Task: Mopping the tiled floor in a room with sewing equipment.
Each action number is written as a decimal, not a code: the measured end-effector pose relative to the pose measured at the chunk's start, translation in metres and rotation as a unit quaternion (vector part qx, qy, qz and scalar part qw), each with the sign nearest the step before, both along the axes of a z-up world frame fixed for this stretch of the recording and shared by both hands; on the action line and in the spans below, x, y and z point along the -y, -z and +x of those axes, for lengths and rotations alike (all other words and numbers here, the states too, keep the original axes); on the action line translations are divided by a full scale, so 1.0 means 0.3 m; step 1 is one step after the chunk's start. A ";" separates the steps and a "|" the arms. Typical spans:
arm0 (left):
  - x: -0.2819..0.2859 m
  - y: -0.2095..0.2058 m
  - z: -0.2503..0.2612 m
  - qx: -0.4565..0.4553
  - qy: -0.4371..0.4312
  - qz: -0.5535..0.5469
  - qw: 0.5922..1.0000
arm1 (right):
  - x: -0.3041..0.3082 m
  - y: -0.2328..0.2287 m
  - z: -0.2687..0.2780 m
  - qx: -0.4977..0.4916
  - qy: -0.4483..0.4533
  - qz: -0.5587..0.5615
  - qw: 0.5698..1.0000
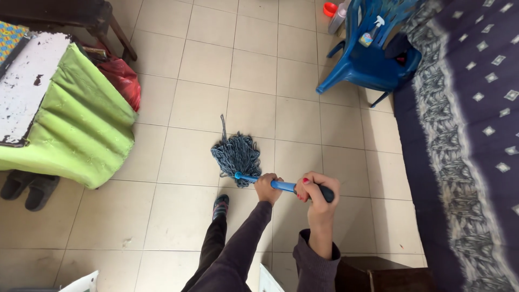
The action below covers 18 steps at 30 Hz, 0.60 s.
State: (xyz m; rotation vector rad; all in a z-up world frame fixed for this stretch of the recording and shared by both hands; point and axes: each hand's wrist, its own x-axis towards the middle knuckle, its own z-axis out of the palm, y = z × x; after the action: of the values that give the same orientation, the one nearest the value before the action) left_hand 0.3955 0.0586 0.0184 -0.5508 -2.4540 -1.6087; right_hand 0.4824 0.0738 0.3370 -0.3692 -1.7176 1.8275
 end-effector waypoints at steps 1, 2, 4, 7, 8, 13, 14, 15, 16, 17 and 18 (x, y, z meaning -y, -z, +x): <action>-0.006 0.016 -0.005 0.000 -0.001 0.001 1.000 | 0.008 0.019 -0.001 0.000 -0.001 0.001 1.000; -0.014 0.032 -0.014 -0.029 -0.004 0.049 0.998 | 0.014 0.039 -0.006 -0.021 0.019 -0.007 1.000; -0.020 0.073 -0.024 -0.056 -0.005 0.098 0.994 | 0.047 0.072 -0.013 -0.040 0.040 -0.014 0.998; -0.011 0.089 -0.071 -0.069 0.008 0.107 0.992 | 0.091 0.104 -0.037 -0.106 0.095 -0.003 0.990; -0.002 0.058 -0.100 -0.110 0.048 0.132 0.984 | 0.087 0.111 -0.052 -0.136 0.097 0.002 0.986; -0.061 0.074 -0.234 -0.128 0.121 0.130 0.976 | 0.063 0.162 -0.156 -0.197 0.122 0.004 0.973; -0.077 0.077 -0.272 -0.135 0.116 0.133 0.975 | 0.060 0.180 -0.186 -0.217 0.124 0.017 0.968; -0.097 0.078 -0.325 -0.144 0.110 0.136 0.974 | 0.054 0.199 -0.226 -0.239 0.124 0.031 0.962; -0.125 0.089 -0.378 -0.141 0.110 0.137 0.974 | 0.035 0.207 -0.268 -0.236 0.124 0.031 0.963; -0.154 0.100 -0.431 -0.145 0.110 0.135 0.974 | 0.015 0.214 -0.310 -0.224 0.112 0.049 0.967; -0.184 0.112 -0.487 -0.148 0.111 0.133 0.974 | -0.006 0.222 -0.355 -0.211 0.100 0.068 0.970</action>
State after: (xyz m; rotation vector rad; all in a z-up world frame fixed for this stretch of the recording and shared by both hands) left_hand 0.2494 0.1137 -0.0152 -0.9677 -1.9822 -1.7491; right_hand 0.3759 0.0755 0.2705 -0.0834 -1.4407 1.5040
